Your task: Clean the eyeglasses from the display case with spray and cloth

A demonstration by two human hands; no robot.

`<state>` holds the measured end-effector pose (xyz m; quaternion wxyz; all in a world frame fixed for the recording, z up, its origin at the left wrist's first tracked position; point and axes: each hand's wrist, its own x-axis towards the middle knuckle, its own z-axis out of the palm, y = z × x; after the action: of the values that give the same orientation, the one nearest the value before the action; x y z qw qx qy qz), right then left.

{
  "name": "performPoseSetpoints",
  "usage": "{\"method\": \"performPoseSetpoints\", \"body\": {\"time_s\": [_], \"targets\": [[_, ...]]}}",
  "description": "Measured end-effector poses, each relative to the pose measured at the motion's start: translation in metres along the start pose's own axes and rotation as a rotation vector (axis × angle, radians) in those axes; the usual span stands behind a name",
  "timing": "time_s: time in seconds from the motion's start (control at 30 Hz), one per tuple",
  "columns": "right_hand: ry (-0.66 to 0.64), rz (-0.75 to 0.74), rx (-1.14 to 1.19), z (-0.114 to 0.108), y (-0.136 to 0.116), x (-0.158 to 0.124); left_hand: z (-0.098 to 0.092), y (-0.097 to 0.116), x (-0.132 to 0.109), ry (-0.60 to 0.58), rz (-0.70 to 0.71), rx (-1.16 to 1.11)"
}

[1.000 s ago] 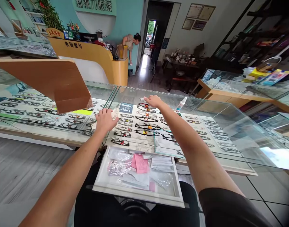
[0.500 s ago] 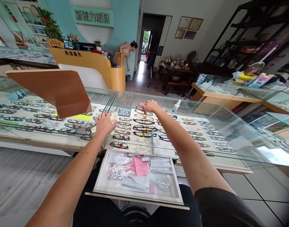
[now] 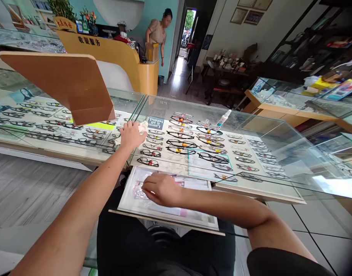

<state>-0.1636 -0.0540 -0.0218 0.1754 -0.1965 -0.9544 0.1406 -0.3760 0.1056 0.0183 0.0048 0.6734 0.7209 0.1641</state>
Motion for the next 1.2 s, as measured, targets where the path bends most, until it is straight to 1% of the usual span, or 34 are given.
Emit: {"method": "performPoseSetpoints", "body": {"time_s": [0.03,0.07,0.1,0.17,0.27,0.33,0.4,0.57,0.8,1.0,1.1,1.2], "targets": [[-0.09,0.09,-0.023,0.017,0.005,0.003,-0.001,0.001,0.0,0.001,0.002,-0.001],[-0.158,0.21,-0.054,0.029,0.016,0.009,-0.002,0.001,-0.001,0.003,0.002,-0.002],[-0.196,0.334,-0.086,0.038,0.03,0.017,-0.003,0.002,-0.001,0.008,0.0,-0.002],[-0.177,0.461,-0.135,0.046,0.062,0.035,-0.004,0.003,-0.002,0.009,-0.006,-0.001],[-0.172,0.554,-0.182,0.051,0.104,0.055,-0.005,0.003,-0.002,0.001,-0.007,0.005],[-0.197,0.571,-0.197,0.056,0.12,0.061,-0.006,0.004,-0.003,-0.002,-0.008,0.011],[-0.231,0.584,-0.207,0.062,0.13,0.065,-0.006,0.003,-0.002,-0.004,-0.011,0.017],[-0.294,0.608,-0.222,0.07,0.142,0.074,-0.005,0.003,-0.001,-0.016,-0.018,0.026],[-0.353,0.634,-0.221,0.07,0.146,0.09,-0.005,0.003,-0.001,-0.019,-0.012,0.006],[-0.415,0.689,-0.235,0.063,0.145,0.101,-0.004,0.0,0.002,-0.018,-0.017,0.019],[-0.398,0.694,-0.236,0.058,0.141,0.102,-0.003,-0.002,0.003,-0.009,-0.015,0.023],[-0.361,0.687,-0.211,0.048,0.132,0.097,-0.005,-0.002,0.003,0.006,-0.006,0.028]]}}
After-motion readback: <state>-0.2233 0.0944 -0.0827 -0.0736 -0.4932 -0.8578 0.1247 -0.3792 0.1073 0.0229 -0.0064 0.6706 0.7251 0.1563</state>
